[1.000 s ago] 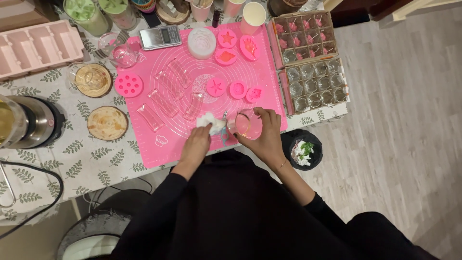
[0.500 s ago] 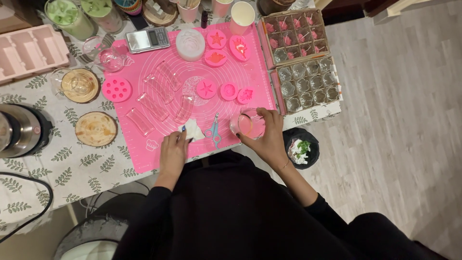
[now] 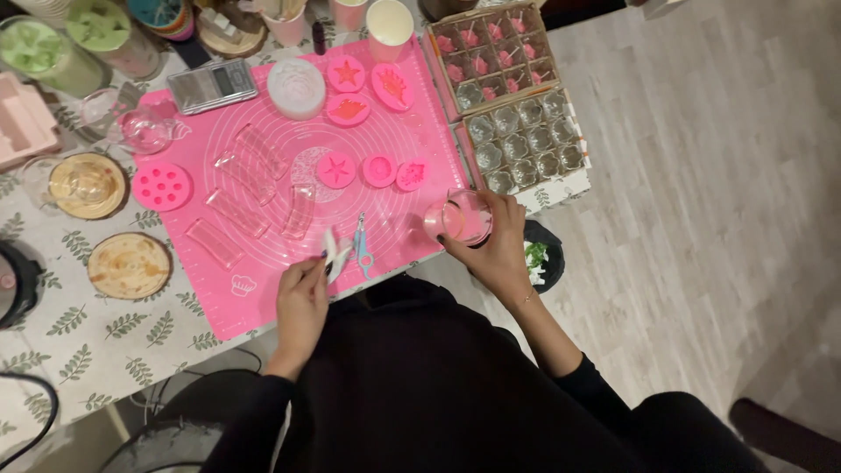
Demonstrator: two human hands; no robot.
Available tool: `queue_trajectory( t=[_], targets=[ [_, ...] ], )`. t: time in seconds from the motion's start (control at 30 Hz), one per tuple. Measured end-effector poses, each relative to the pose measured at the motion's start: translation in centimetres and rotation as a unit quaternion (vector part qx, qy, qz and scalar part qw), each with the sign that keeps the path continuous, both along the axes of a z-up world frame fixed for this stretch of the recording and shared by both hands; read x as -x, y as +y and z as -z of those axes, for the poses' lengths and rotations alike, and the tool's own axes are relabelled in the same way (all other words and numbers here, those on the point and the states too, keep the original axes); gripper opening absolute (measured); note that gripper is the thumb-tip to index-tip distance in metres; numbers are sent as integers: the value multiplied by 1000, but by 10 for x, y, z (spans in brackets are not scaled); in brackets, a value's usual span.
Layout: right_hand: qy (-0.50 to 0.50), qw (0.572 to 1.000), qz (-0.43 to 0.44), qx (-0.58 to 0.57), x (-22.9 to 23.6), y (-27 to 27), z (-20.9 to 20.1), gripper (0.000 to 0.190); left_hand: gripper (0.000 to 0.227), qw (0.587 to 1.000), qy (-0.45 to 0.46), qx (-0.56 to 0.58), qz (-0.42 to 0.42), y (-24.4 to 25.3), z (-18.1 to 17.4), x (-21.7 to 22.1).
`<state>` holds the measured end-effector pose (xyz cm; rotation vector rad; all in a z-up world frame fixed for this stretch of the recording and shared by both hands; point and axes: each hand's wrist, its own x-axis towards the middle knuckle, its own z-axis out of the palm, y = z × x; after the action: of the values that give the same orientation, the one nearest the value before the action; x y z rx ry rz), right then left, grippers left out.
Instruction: Cleaning and preparing silicone candle molds and glassware at a workbench.
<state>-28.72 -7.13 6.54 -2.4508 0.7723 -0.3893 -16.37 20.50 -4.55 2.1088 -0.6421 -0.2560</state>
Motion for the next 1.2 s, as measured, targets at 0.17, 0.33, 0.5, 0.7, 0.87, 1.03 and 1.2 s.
queue_trajectory(
  t=[0.17,0.33,0.5,0.7,0.87,1.03,1.2],
  targets=[
    [-1,1000,19,9,16,-14,4,77,22,993,-103,15,60,-71,36,-9],
    [1,1000,27,-5,22,-16,5,76,32,969,-200,-89,116,-92,70,-6],
    [-12,1000,16,-21,23,-14,6,77,44,960,-209,-139,123,-82,60,-15],
    [-23,999,2,-31,17,-16,8,75,24,958,-242,-114,103,-103,61,-13],
    [-19,999,-10,-25,10,-22,4,78,9,966,-199,-23,162,-103,55,-15],
    [-59,995,-80,22,-4,-25,-6,81,15,992,90,86,-24,-125,9,-1],
    [-64,991,-112,-34,-18,-12,-19,79,28,845,496,198,-24,-140,61,21]
  ],
)
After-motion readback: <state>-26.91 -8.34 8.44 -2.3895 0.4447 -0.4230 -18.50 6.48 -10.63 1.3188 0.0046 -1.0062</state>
